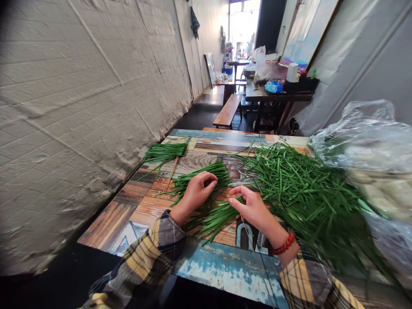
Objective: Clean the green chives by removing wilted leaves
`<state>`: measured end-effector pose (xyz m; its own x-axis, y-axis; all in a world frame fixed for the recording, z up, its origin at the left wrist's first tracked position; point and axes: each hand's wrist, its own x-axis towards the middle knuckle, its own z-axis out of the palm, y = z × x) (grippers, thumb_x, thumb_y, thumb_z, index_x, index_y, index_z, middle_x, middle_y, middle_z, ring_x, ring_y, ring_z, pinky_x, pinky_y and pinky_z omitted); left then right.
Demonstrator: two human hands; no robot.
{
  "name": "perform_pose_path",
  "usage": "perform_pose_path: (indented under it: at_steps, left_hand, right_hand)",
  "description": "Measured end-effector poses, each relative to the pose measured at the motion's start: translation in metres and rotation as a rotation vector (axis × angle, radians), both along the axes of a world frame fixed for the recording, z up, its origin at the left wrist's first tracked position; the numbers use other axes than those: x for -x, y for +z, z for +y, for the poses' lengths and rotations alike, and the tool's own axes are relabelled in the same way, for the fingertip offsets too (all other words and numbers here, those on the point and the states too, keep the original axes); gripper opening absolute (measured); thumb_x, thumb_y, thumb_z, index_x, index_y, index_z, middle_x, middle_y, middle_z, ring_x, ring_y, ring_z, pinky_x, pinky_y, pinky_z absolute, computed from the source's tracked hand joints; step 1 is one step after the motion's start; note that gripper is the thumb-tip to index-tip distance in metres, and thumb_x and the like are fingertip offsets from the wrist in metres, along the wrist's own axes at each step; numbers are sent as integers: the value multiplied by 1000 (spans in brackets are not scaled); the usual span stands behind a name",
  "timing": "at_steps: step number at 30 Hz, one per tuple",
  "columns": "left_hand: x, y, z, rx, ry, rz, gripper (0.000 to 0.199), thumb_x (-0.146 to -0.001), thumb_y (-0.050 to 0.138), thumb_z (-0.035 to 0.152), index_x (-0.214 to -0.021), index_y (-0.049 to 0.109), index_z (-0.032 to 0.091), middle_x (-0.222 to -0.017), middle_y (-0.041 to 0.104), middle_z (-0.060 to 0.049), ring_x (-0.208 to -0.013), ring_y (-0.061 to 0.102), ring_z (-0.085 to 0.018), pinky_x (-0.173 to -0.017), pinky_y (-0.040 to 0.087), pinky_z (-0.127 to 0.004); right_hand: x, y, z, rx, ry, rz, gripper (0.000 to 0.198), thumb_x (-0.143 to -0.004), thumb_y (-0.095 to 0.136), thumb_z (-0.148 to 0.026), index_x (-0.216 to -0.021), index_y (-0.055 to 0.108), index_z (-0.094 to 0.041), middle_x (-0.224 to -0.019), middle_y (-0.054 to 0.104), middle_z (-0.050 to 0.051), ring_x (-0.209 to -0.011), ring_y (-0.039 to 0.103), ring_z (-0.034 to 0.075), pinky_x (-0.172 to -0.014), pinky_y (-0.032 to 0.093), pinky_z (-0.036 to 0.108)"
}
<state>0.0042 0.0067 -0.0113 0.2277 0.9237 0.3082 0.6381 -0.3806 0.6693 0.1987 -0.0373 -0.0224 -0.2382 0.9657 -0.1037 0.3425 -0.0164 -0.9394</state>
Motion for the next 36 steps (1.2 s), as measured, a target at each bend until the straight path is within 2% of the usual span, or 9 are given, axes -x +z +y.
perform_pose_path:
  at_steps: [5, 10, 13, 17, 21, 24, 28, 36]
  left_hand:
    - [0, -1, -5, -22, -26, 346, 6, -78, 60, 19, -83, 64, 18, -84, 61, -5, -81, 56, -18, -74, 44, -29]
    - [0, -2, -7, -36, -25, 439, 11, -82, 52, 15, -78, 62, 18, -86, 59, -6, -84, 56, -18, -76, 43, -29]
    - [-1, -2, -5, -49, -23, 337, 15, -84, 49, 15, -75, 61, 17, -83, 59, -6, -80, 55, -17, -73, 42, -28]
    - [-2, -1, -2, 9, -45, 56, 12, -80, 51, 13, -72, 60, 15, -74, 58, -3, -70, 52, -13, -66, 39, -24]
    - [-5, 2, -1, 193, -97, -250, 10, -77, 52, 13, -68, 57, 14, -64, 54, 1, -61, 48, -10, -59, 36, -21]
    - [-7, 4, -3, 337, -151, -414, 7, -75, 53, 16, -73, 59, 12, -66, 55, 1, -61, 47, -10, -58, 36, -20]
    - [-10, 7, -7, 426, -156, -467, 14, -75, 54, 19, -81, 63, 11, -68, 56, 1, -60, 45, -9, -56, 35, -20]
    - [-11, 12, -9, 429, -139, -530, 16, -74, 59, 27, -73, 62, 12, -66, 55, 1, -60, 44, -9, -56, 34, -20]
  right_hand:
    - [-1, 1, 1, -2, -20, -21, 28, -82, 59, -39, -98, 60, -17, -76, 58, -1, -40, 51, 7, -42, 47, 23]
    - [-1, -4, 3, 1, -15, 29, 32, -81, 61, -38, -105, 60, -16, -76, 60, 0, -50, 55, 10, -49, 48, 23]
    - [-1, -6, 3, -6, -34, 81, 33, -81, 60, -40, -105, 59, -16, -79, 61, 1, -51, 54, 9, -50, 48, 24]
    - [1, -4, 2, -45, -54, 87, 32, -81, 60, -41, -102, 62, -17, -79, 61, 1, -52, 52, 10, -48, 46, 23]
    - [2, -1, 2, -70, -67, 72, 31, -82, 59, -41, -102, 63, -18, -86, 64, 3, -49, 53, 9, -47, 43, 23]
    - [1, -1, 2, -101, -83, 45, 31, -85, 56, -41, -105, 64, -19, -75, 62, 0, -45, 52, 9, -45, 38, 22]
    - [1, -2, 2, -109, -74, 60, 32, -88, 51, -41, -108, 63, -19, -66, 58, -1, -46, 52, 10, -46, 38, 23]
    - [2, -7, 3, -98, -105, 110, 33, -86, 55, -42, -107, 62, -19, -76, 61, 1, -49, 53, 11, -48, 44, 25]
